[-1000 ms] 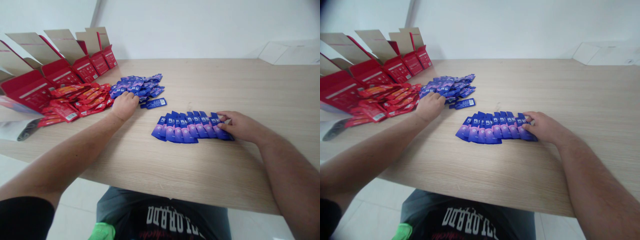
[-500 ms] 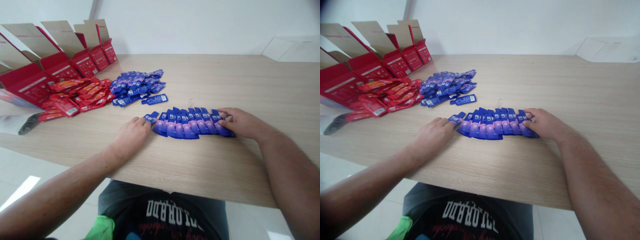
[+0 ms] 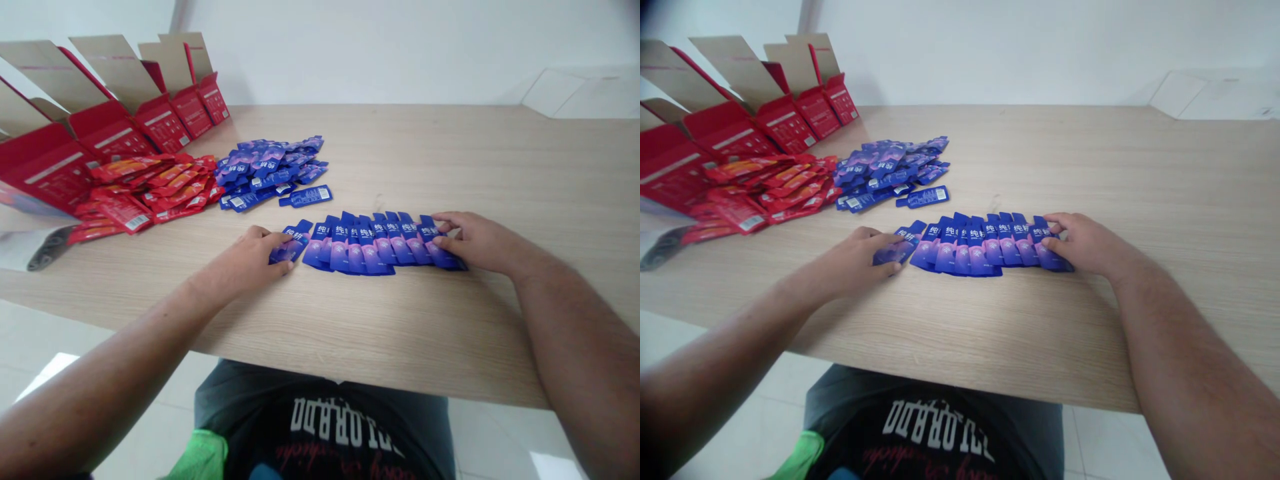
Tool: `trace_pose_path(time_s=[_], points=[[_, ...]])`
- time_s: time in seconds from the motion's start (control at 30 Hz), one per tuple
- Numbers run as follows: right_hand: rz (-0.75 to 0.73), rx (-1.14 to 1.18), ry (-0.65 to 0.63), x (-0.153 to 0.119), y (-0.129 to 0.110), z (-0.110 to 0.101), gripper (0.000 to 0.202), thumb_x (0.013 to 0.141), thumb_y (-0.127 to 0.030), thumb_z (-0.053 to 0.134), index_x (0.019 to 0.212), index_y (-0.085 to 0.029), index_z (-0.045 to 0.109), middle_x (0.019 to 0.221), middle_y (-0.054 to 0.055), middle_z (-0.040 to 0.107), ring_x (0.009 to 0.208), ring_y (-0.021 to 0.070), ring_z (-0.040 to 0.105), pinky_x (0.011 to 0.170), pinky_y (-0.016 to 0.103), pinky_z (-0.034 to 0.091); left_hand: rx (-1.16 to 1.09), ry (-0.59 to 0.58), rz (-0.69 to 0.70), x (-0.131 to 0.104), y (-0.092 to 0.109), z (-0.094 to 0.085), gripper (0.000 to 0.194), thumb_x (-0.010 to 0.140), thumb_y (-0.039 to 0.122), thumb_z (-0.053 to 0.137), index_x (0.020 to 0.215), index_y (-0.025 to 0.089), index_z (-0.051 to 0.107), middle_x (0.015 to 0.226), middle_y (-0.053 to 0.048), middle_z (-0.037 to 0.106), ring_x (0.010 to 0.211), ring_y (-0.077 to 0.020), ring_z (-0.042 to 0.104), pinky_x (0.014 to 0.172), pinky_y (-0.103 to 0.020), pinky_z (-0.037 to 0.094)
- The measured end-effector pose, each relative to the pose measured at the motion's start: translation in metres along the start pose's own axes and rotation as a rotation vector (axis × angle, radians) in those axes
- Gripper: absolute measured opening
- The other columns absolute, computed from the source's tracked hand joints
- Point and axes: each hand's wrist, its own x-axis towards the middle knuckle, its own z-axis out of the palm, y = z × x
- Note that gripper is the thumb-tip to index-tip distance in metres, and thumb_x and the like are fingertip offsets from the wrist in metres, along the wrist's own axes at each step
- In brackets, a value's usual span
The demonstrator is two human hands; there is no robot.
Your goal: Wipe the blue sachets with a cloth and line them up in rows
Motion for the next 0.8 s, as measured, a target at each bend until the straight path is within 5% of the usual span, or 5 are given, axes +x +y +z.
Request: trace_pose_path(time_s=[0.3,0.53,0.7,0.8], points=[[0.000,-0.018,0.027,-0.001,-0.005,0.000,0.057,0.086,-0.044,0.064,0.139,-0.024,0.059,0.117,0.011,0.071,0.074,0.0225,0.069,0.073,0.043,0.060,0.014,0.038,0.123,0.024,0.036,-0.004,0.049,0.100,0.038,0.036,0.134,0.013,0.061,0.125,-0.015,0.062,0.129,-0.0264,0.053,0.114,-0.037,0.042],[-0.004,-0.035,0.005,0.001,-0.003,-0.001,0.058,0.086,-0.047,0.064,0.140,-0.025,0.059,0.121,0.011,0.070,0.082,0.0244,0.070,0.081,0.046,0.060,-0.013,-0.021,0.167,0.021,0.024,-0.008,0.088,0.083,0.070,0.059,0.154,0.023,0.040,0.137,-0.016,0.053,0.120,-0.0322,0.060,0.107,-0.044,0.048],[-0.008,-0.047,0.012,-0.001,-0.005,-0.003,0.062,0.088,-0.053,0.062,0.142,-0.024,0.058,0.121,0.012,0.069,0.083,0.0263,0.070,0.086,0.049,0.058,0.035,0.110,0.253,0.012,0.039,-0.002,0.100,0.077,0.078,0.061,0.156,0.024,0.034,0.159,-0.018,0.034,0.144,-0.0420,0.036,0.116,-0.056,0.036],[-0.093,-0.109,0.106,-0.005,-0.011,-0.005,0.074,0.086,-0.061,0.062,0.147,-0.020,0.052,0.133,0.017,0.064,0.108,0.0351,0.067,0.102,0.055,0.051,0.032,0.107,0.375,0.015,0.055,0.003,0.102,0.079,0.077,0.060,0.159,0.023,0.027,0.165,-0.017,0.026,0.150,-0.0396,0.027,0.121,-0.054,0.029]])
